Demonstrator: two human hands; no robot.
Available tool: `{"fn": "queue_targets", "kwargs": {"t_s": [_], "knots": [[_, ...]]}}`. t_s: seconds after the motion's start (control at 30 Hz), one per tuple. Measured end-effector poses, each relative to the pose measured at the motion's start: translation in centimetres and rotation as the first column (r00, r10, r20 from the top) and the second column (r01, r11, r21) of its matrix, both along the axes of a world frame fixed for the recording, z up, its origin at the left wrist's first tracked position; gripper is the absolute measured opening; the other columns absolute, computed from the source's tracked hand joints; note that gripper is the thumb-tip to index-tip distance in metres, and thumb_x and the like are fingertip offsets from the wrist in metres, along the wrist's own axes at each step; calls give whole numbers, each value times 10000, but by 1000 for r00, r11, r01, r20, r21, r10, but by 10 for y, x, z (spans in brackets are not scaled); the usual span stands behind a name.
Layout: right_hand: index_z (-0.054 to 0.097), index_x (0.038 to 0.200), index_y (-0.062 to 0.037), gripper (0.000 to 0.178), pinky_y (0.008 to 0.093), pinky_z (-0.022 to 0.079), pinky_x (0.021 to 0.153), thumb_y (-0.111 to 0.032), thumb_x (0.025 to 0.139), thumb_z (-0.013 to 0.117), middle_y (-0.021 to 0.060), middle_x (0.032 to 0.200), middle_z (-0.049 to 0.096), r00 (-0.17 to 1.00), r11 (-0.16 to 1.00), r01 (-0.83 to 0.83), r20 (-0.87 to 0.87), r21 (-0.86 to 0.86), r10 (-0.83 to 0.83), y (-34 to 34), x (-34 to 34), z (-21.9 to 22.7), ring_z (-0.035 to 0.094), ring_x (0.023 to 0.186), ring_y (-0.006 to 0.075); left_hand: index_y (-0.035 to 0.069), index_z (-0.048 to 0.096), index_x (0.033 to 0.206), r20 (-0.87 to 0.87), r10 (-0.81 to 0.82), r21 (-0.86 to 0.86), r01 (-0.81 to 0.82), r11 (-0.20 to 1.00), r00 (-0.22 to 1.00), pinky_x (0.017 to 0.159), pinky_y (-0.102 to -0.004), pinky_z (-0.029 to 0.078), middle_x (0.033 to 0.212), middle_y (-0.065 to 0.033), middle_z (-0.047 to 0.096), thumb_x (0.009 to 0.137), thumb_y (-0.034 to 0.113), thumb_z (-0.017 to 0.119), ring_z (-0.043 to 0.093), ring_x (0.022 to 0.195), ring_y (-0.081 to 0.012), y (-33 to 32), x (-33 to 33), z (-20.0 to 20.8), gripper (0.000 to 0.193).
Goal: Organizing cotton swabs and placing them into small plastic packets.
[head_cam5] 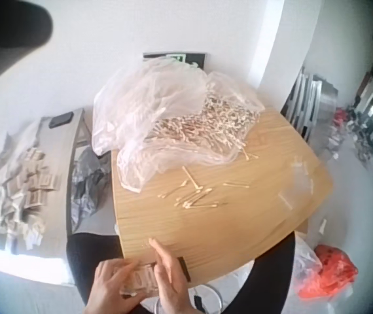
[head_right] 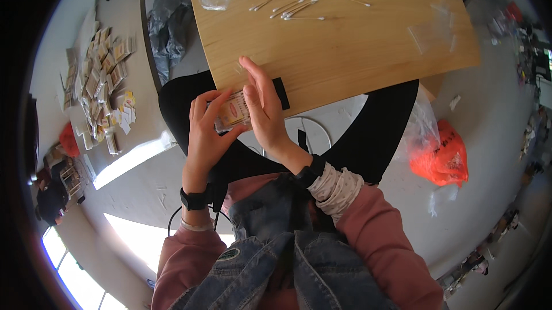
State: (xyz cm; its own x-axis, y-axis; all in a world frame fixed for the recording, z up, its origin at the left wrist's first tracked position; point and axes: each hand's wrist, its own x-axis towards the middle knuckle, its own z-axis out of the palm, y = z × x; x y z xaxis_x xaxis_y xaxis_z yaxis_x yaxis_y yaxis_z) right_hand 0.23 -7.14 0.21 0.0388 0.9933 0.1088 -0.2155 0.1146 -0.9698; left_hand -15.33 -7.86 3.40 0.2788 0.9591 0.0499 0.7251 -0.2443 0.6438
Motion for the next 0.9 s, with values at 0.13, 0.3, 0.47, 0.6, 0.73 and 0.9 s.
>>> {"fn": "queue_targets", "kwargs": {"t_s": [0.13,0.3,0.47,0.6,0.73,0.9], "knots": [[430,1464,-29,501,424,262,1205,9,977,539,169,1524,425,952,983,113,267,143,-148,39,54,0,335,1467,308,45,639,1256,87,26,61,-31,998,996,978,-423,457,1217,-129,621,736,76,816,564,1141,-329,18,15,20,550],[482,1427,-65,605,446,309,1187,34,852,641,179,1497,449,564,945,-99,800,311,-204,109,137,6,347,1446,363,33,623,1246,66,8,80,-13,997,998,938,-405,489,1231,-153,620,811,52,746,579,1158,-342,91,72,30,452],[505,1424,-85,708,423,391,1117,-94,772,781,137,1421,529,530,946,-243,846,216,-57,156,149,0,448,1362,354,36,647,1202,-83,39,206,-21,978,996,892,-437,500,1143,-139,635,810,24,716,597,1077,-351,164,99,-12,398],[567,1334,-66,647,419,452,1005,-120,738,812,117,1250,618,564,930,-278,824,241,-45,177,145,-1,554,1177,343,22,689,1126,-74,50,232,-32,972,996,837,-385,521,1009,-149,655,849,30,698,661,935,-312,183,98,-29,277],[655,1048,-37,340,420,473,920,-118,746,790,103,1029,653,591,924,-242,800,297,-103,193,145,-10,588,1031,326,35,688,988,-36,139,231,-127,965,990,768,-408,517,918,-139,642,862,11,647,648,866,-324,175,99,-29,134],[653,846,-53,114,431,494,837,-67,768,736,92,899,650,607,939,-211,790,271,-92,196,147,-12,603,938,322,34,657,936,-122,302,191,-276,942,946,764,-436,505,926,-130,638,861,-8,620,625,904,-353,152,92,-25,94]]}}
